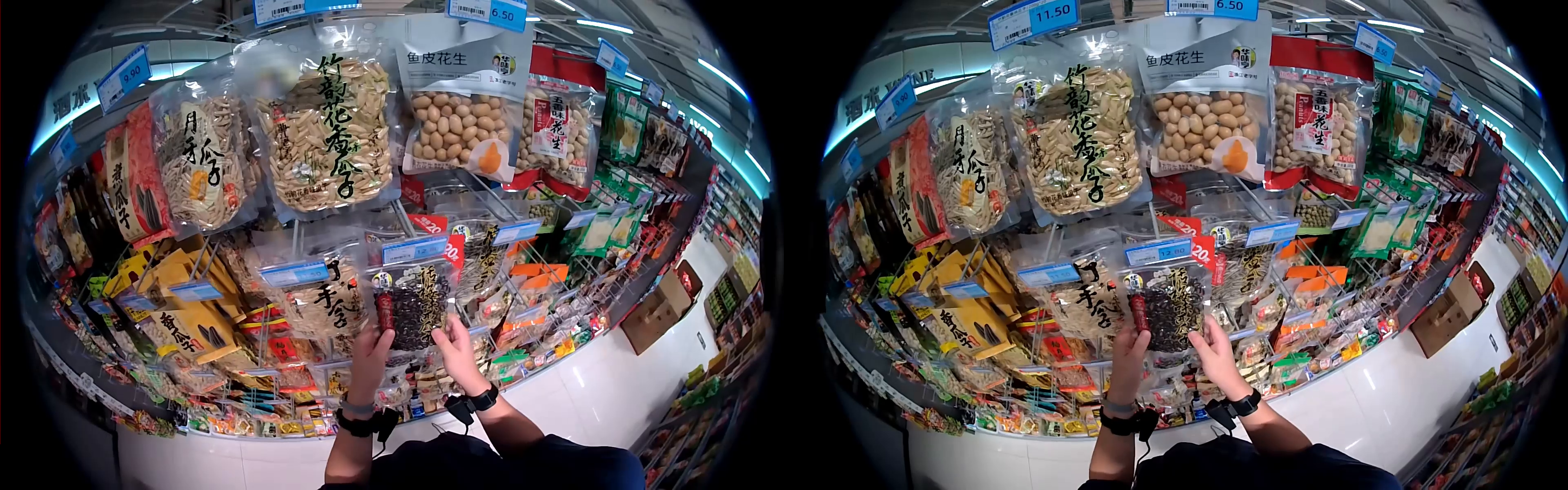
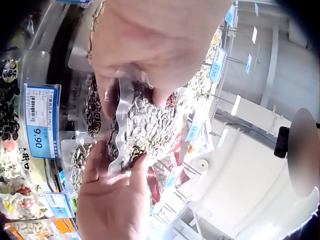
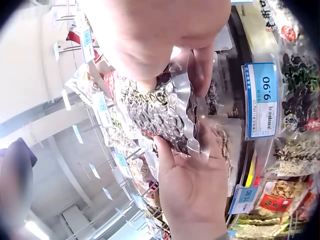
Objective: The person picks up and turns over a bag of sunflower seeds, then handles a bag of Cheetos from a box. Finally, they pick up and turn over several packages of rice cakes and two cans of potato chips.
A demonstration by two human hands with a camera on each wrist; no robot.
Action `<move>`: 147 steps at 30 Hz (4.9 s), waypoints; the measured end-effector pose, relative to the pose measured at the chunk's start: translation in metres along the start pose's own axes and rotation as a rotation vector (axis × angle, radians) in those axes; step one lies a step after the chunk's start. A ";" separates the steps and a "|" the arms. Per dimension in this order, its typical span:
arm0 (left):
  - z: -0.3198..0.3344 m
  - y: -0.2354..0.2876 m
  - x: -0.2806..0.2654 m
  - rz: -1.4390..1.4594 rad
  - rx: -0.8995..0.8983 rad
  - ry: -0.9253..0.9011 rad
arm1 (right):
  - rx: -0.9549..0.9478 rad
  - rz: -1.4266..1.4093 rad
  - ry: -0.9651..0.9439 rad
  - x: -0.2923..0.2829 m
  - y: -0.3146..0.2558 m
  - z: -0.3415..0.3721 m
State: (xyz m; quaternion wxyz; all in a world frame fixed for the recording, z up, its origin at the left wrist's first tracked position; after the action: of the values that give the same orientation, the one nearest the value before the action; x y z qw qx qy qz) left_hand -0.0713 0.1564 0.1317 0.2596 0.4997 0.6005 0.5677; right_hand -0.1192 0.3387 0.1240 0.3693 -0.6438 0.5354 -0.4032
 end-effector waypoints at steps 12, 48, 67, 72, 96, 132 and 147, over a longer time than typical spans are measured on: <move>-0.008 0.015 0.016 0.112 0.001 0.016 | 0.054 -0.104 -0.033 0.000 -0.008 -0.016; -0.008 -0.012 0.010 0.156 -0.011 0.044 | 0.042 0.043 -0.035 -0.008 -0.008 -0.018; -0.011 -0.005 0.017 0.114 0.013 0.025 | 0.109 -0.054 -0.059 -0.010 -0.006 -0.019; 0.009 0.066 0.031 -0.585 0.723 0.222 | 0.102 0.071 -0.016 -0.031 0.000 -0.015; -0.011 0.163 0.067 -0.173 0.746 -0.053 | 0.040 -0.135 -0.058 -0.027 -0.025 -0.010; -0.017 0.000 0.080 -0.178 0.117 -0.162 | 0.082 0.043 0.015 -0.060 0.018 -0.047; 0.080 -0.017 0.175 -0.183 0.000 -0.219 | 0.074 -0.035 0.051 -0.212 0.003 0.034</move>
State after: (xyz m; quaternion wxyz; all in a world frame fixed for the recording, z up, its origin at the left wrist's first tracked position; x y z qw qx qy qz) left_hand -0.0698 0.3494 0.1430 0.3741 0.5018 0.6116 0.4839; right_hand -0.1110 0.5490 0.0810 0.3721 -0.6284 0.5181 -0.4452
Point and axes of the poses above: each hand's wrist, its own z-axis away from the middle knuckle, its own x-axis out of the palm, y = z × x, the point moved 2 cm from there along -z, towards the middle knuckle, and after that the axes turned 12 degrees about y, right-handed, at the moved point
